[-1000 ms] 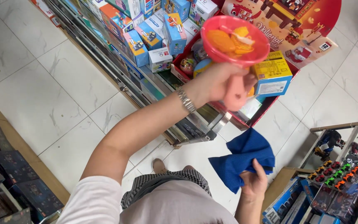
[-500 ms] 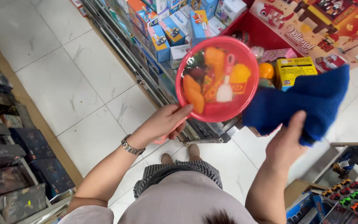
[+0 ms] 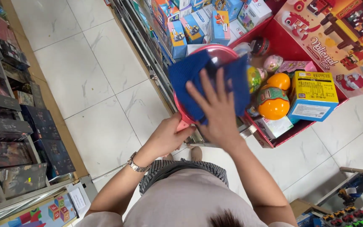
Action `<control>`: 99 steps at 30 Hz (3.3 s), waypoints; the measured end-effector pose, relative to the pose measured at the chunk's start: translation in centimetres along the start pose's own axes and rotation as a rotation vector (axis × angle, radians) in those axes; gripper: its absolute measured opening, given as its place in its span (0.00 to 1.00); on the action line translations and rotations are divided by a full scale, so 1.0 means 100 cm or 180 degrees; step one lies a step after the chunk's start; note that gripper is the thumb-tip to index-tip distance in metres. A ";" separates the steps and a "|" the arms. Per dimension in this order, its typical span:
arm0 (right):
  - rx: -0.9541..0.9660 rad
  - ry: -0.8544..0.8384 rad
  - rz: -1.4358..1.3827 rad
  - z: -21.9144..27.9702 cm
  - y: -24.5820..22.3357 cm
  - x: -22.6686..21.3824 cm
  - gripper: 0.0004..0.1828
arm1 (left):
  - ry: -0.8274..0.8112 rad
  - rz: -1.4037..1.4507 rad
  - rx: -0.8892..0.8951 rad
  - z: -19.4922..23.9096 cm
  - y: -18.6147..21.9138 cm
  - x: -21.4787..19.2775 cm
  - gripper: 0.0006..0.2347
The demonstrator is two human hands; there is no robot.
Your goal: Cleaning and wiping down various toy boxes and play sets with a blue cloth on store shelves.
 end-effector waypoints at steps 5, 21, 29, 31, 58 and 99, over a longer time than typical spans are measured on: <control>0.0439 0.0653 0.0594 -0.018 0.039 -0.032 0.50 | -0.0015 -0.0167 0.0038 0.016 0.025 0.012 0.13; 0.3892 0.1411 -0.4721 0.125 0.075 0.073 0.31 | 0.0563 0.2261 -0.0347 0.013 0.002 0.001 0.06; 0.2843 0.1647 -0.6140 0.030 0.087 -0.016 0.44 | -0.1109 0.2798 -0.1291 0.036 0.002 0.056 0.07; 0.2833 0.1504 -0.6189 0.044 0.099 0.002 0.43 | -0.1485 0.2841 -0.1209 0.035 0.002 0.063 0.07; 0.4594 0.2400 -0.5565 0.165 0.105 -0.008 0.31 | 0.1055 -0.2257 0.3439 -0.156 0.174 0.027 0.08; 0.3245 0.3546 -0.4357 0.227 0.106 -0.096 0.41 | -0.0682 0.0016 0.3106 -0.090 0.107 0.156 0.38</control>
Point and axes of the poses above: each hand's wrist, its own z-axis away from the middle knuckle, its own x-axis out of the palm, y = z × x, the point moved 5 cm from there along -z, towards the middle knuckle, and after that the axes turned 14 degrees about y, right-handed, at the moved point
